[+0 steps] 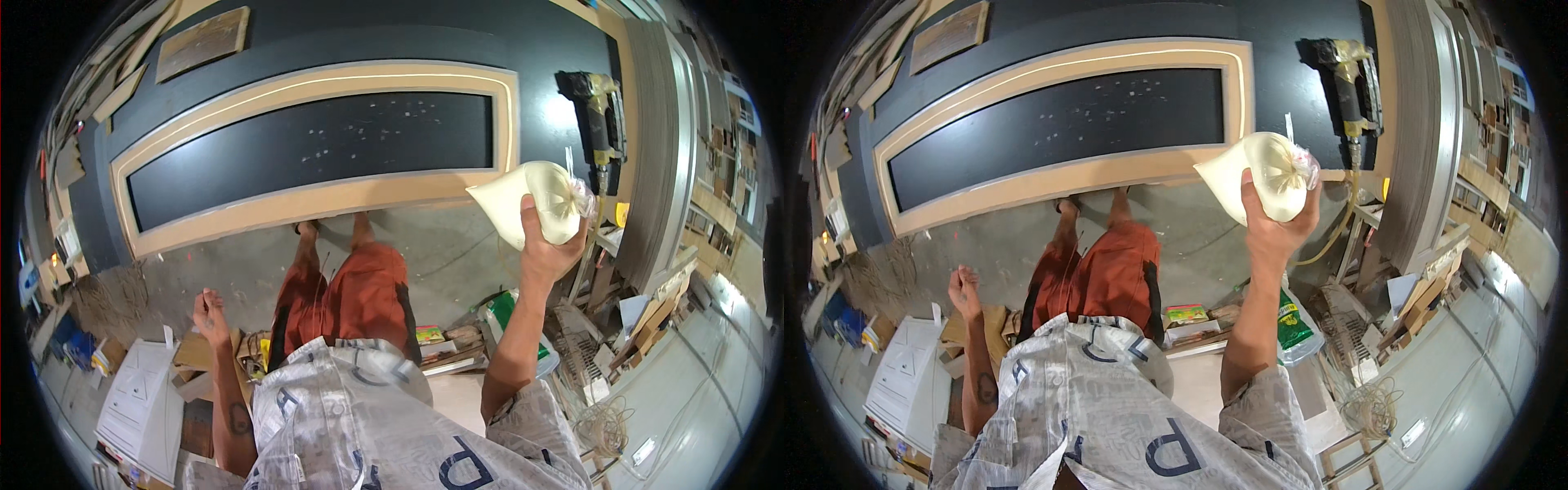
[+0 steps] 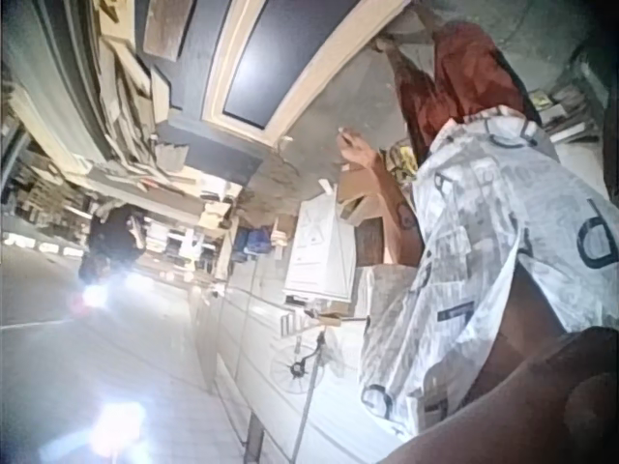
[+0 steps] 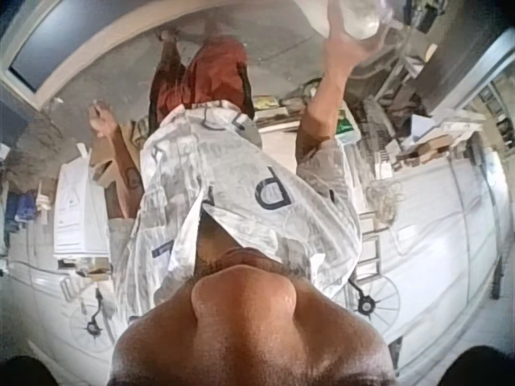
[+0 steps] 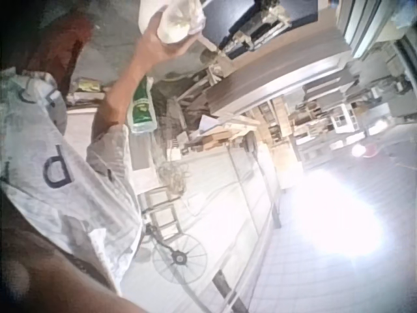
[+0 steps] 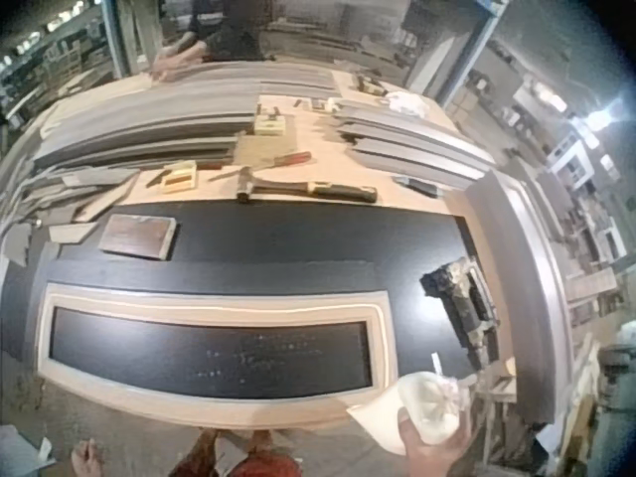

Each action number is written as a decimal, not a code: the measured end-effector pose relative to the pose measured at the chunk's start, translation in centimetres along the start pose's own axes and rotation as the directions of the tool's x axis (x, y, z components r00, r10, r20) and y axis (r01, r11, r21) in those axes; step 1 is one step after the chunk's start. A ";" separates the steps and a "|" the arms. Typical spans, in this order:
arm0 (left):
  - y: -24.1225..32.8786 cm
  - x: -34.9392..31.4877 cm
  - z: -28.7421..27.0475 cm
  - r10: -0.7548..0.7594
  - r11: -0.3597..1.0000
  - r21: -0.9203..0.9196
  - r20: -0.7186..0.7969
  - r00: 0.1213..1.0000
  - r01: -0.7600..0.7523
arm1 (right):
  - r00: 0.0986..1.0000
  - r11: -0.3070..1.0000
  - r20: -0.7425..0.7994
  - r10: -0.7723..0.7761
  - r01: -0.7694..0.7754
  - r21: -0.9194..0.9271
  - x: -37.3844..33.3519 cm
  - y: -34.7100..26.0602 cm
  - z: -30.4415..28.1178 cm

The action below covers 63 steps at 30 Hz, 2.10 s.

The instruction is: Assembling a wooden panel and frame using a nail gun and hammer.

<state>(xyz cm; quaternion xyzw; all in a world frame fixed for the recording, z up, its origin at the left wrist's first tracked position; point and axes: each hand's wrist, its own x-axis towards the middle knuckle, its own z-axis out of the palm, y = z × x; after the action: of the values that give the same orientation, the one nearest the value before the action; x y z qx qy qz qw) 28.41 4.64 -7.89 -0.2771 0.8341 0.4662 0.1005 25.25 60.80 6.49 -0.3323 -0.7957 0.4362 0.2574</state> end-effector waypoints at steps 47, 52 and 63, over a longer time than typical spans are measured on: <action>-14.7 -6.2 -12.0 -0.379 0.924 -0.183 -0.343 0.859 0.335 | 0.835 0.957 0.484 -0.264 0.289 0.023 -13.6 -14.9 24.6; -15.0 -6.7 -11.9 -0.457 0.886 -0.260 -0.347 0.819 0.384 | 0.774 0.942 0.552 -0.309 0.328 0.067 -14.7 -16.2 26.7; -15.8 -7.2 -11.9 -0.477 0.879 -0.205 -0.389 0.788 0.431 | 0.688 0.924 0.636 -0.351 0.363 0.117 -16.9 -18.6 30.7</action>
<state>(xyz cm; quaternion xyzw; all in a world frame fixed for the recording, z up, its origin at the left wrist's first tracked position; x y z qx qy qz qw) 44.26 -9.15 -9.69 -0.5699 0.7182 0.3991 0.0091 9.09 24.58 5.65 -0.0029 -0.8880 0.4577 0.0442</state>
